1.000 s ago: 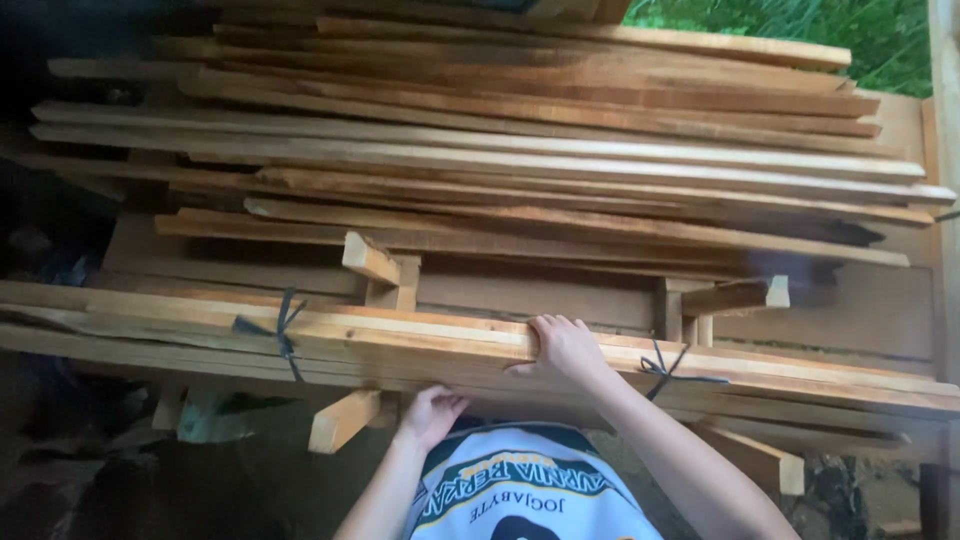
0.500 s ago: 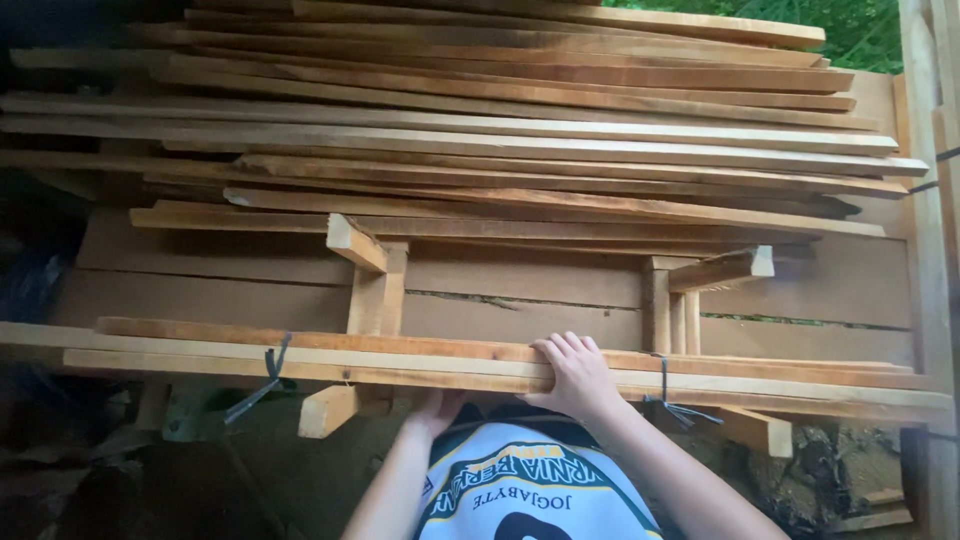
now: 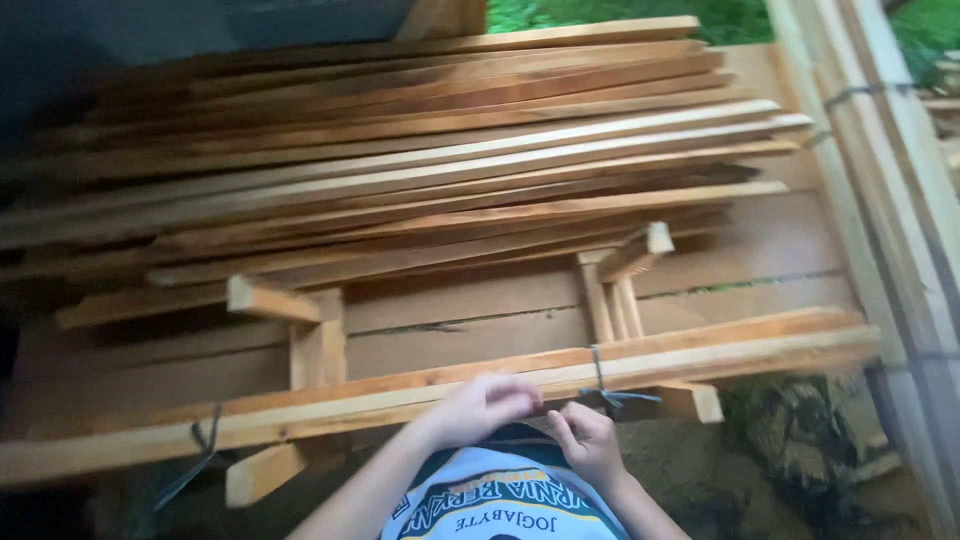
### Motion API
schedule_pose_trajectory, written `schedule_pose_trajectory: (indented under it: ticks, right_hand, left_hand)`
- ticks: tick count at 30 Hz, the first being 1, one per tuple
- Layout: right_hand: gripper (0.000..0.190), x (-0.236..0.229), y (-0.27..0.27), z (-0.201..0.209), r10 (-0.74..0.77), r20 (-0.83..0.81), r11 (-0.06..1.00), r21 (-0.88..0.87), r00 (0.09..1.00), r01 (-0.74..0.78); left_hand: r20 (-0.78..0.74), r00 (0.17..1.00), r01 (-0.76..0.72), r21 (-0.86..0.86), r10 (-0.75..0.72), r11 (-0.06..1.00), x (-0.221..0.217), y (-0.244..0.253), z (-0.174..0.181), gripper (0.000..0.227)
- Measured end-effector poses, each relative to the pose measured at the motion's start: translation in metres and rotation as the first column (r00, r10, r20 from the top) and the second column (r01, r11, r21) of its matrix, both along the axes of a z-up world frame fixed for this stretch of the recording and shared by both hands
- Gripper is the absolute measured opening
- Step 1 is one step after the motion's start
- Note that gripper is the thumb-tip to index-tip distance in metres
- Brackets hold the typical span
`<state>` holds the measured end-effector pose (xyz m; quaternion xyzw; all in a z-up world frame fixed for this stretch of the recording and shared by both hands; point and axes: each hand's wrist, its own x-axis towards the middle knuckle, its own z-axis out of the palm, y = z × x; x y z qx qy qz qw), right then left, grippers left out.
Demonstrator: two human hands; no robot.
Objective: The person bundles a stack of wooden planks using a black wire. They wrap the wire around the wood, twist it tight with a tool, and then lift the completed bundle to place it on a larger stack.
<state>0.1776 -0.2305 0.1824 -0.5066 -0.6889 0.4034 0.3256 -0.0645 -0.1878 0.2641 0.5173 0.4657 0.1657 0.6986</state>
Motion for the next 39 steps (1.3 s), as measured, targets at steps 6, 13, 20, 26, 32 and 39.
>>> schedule_pose_trajectory:
  ticks: [6, 13, 20, 26, 32, 39]
  right_hand:
    - [0.083, 0.054, -0.013, -0.085, -0.735, -0.023, 0.367, -0.853, 0.678, 0.37]
    - [0.095, 0.029, 0.053, 0.024, -0.921, -0.275, 0.33, -0.927, 0.276, 0.178]
    - [0.094, 0.028, 0.065, 0.017, -0.943, -0.275, 0.309, -0.932, 0.185, 0.191]
    - [0.094, 0.033, 0.065, 0.009, -0.95, -0.279, 0.304, -0.927, 0.137, 0.221]
    - [0.094, 0.038, 0.069, 0.003, -0.961, -0.261, 0.276, -0.935, 0.092, 0.222]
    - [0.095, 0.034, 0.071, -0.004, -0.962, -0.259, 0.271, -0.938, 0.08, 0.218]
  left_hand:
    - [-0.278, 0.95, 0.152, 0.007, -0.144, 0.988, 0.09, 0.1, -0.074, 0.077]
    - [-0.284, 0.805, 0.473, -0.224, -0.521, 0.853, 0.179, 0.122, -0.172, 0.092]
    - [-0.298, 0.832, 0.38, -0.306, -0.467, 0.873, 0.169, 0.127, -0.121, 0.107]
    - [-0.292, 0.848, 0.343, -0.336, -0.443, 0.877, 0.171, 0.136, -0.085, 0.108]
    - [-0.354, 0.758, 0.484, -0.258, -0.548, 0.836, 0.18, 0.132, -0.126, 0.088]
    - [-0.36, 0.755, 0.484, -0.257, -0.548, 0.836, 0.184, 0.128, -0.164, 0.081]
